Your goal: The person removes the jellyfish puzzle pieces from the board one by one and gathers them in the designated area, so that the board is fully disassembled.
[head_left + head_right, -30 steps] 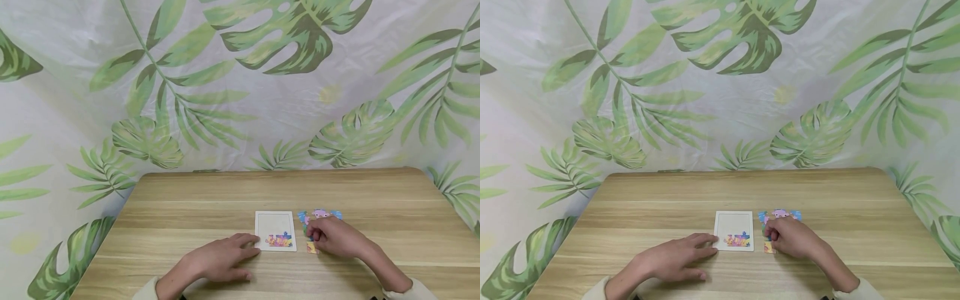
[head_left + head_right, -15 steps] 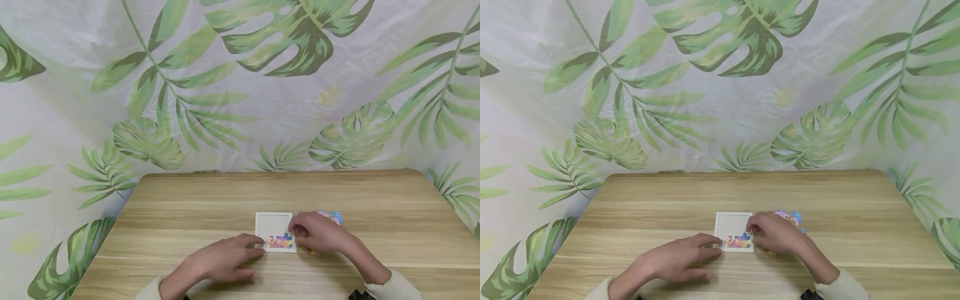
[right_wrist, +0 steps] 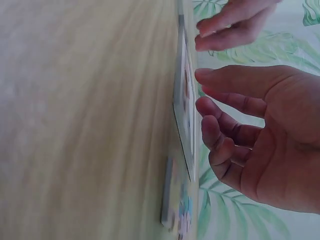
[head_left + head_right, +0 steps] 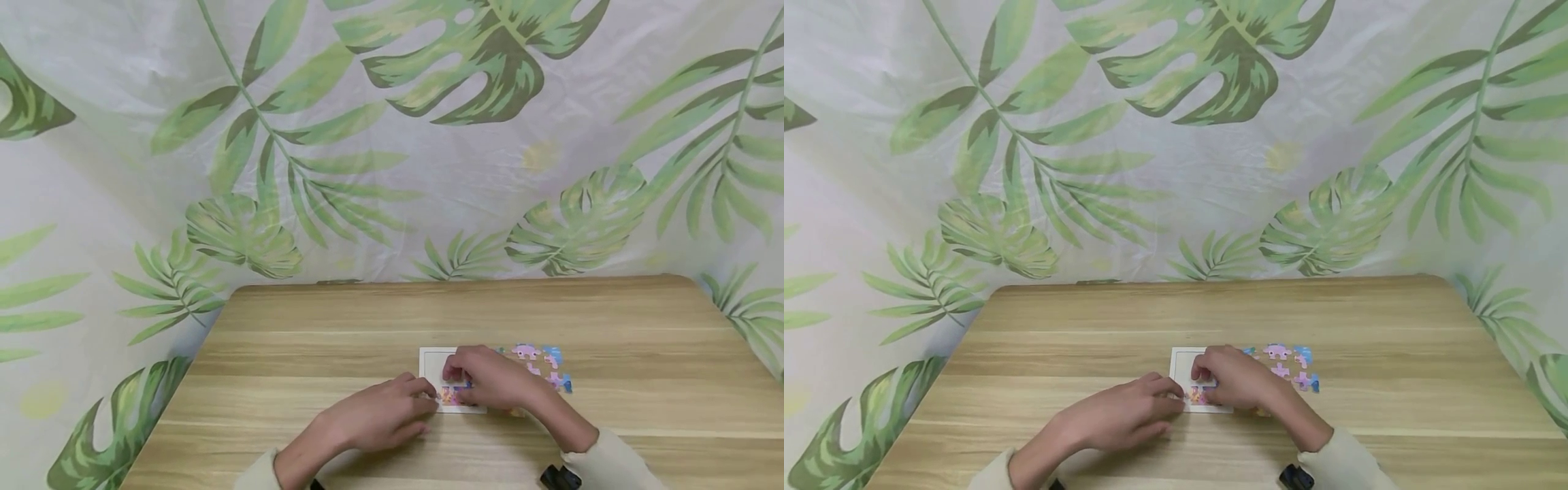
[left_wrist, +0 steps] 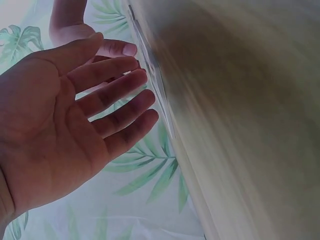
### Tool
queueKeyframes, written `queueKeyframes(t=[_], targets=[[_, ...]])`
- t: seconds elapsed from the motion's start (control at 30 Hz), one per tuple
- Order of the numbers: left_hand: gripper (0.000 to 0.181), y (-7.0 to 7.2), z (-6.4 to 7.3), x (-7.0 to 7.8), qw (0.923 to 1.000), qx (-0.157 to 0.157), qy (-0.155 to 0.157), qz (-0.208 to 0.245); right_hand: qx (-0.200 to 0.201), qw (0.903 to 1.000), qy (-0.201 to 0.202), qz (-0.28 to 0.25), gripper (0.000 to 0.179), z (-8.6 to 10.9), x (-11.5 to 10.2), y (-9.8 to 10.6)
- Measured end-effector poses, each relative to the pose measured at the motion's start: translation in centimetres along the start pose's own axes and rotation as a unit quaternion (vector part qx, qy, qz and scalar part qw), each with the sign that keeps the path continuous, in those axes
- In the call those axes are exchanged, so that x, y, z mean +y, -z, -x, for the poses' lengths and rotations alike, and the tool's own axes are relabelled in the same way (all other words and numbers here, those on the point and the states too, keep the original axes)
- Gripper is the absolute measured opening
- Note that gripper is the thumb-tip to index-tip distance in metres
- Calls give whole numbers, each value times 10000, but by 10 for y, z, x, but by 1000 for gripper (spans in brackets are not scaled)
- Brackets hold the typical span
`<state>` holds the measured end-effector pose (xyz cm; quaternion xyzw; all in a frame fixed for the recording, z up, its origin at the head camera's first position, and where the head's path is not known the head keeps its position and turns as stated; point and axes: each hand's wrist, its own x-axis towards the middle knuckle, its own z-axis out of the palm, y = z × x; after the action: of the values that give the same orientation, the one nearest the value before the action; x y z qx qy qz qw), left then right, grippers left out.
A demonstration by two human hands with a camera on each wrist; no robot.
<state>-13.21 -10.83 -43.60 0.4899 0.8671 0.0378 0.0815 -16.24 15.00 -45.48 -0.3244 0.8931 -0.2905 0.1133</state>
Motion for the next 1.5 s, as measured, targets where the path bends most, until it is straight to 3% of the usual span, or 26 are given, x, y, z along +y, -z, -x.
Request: queueKeyframes(t=[0.23,0.77,0.97,1.17,1.5], targets=[[31,-2,1,3,9991,-295,253,155,-121,9999,95,46,20,-2,-1,-6],[48,-3,5,8,9981,-418,371,273,-57,9999,137,47,20,0,0,-9],[48,-2,5,7,9982,-409,351,282,-156,9990,194,-383,16,-1,3,-7],[48,-1,5,7,9982,-417,342,272,-312,9952,135,-922,23,-1,5,-4],[48,-2,5,6,9978,-455,364,322,-296,9903,39,-1357,21,4,5,3]])
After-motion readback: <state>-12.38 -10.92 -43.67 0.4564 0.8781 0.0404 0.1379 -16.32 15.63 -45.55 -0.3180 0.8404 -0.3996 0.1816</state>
